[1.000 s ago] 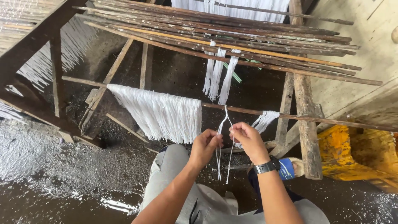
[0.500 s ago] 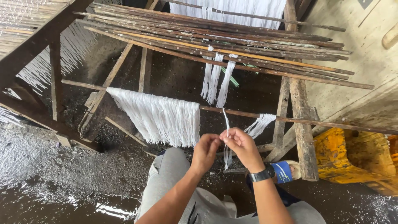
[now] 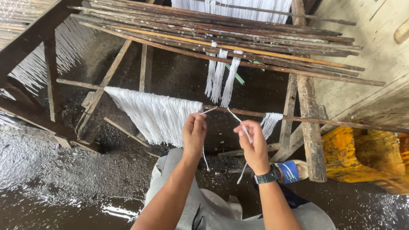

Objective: Securing bundles of white candle wicks onto a wooden stick frame by looping them over the stick.

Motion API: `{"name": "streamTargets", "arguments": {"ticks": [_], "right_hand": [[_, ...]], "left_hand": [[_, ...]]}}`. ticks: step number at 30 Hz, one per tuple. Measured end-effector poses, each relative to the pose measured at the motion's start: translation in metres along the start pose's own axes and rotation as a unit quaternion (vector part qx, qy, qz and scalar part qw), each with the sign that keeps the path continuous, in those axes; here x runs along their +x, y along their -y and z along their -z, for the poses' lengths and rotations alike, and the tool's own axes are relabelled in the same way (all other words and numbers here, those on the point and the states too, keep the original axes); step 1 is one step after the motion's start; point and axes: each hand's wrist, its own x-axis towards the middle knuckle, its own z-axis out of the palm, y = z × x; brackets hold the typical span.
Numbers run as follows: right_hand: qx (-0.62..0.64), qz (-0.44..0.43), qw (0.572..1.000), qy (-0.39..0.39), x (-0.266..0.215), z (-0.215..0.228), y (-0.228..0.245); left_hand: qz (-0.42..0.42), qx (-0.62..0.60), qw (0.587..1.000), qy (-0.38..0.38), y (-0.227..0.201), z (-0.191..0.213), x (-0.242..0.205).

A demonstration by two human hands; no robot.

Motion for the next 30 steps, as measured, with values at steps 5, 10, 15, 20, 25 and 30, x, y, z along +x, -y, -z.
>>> {"name": "streamTargets", "arguments": {"ticks": [5,10,15,20,25,30], "right_hand": [[0.083,-0.108,0.99,0.042,0.003,0.0,0.003],[0.059,-0.165,0.981,0.086,0.001,0.001,-0.01],[-0.074,-0.165,0.978,0.103,0.0,0.003,-0.008],[0.001,-0.179,0.981,0.079,0.0,0.005,-0.008],[0.169,-0.193,0.965,0.046,-0.001,0.003,0.002],[0.231,-0.191,0.95,0.083,0.0,-0.001,0.009]], "left_hand": [[0.045,0.062,0.992,0.101,0.007,0.0,-0.013],[0.064,0.075,0.983,0.158,0.018,-0.001,-0.023],[0.05,0.148,0.97,0.189,0.008,-0.009,-0.034],[0.053,0.128,0.98,0.146,0.03,0.004,-0.019],[0.082,0.118,0.979,0.144,0.037,0.012,-0.025],[0.074,0.116,0.973,0.184,0.035,0.008,-0.032]]}}
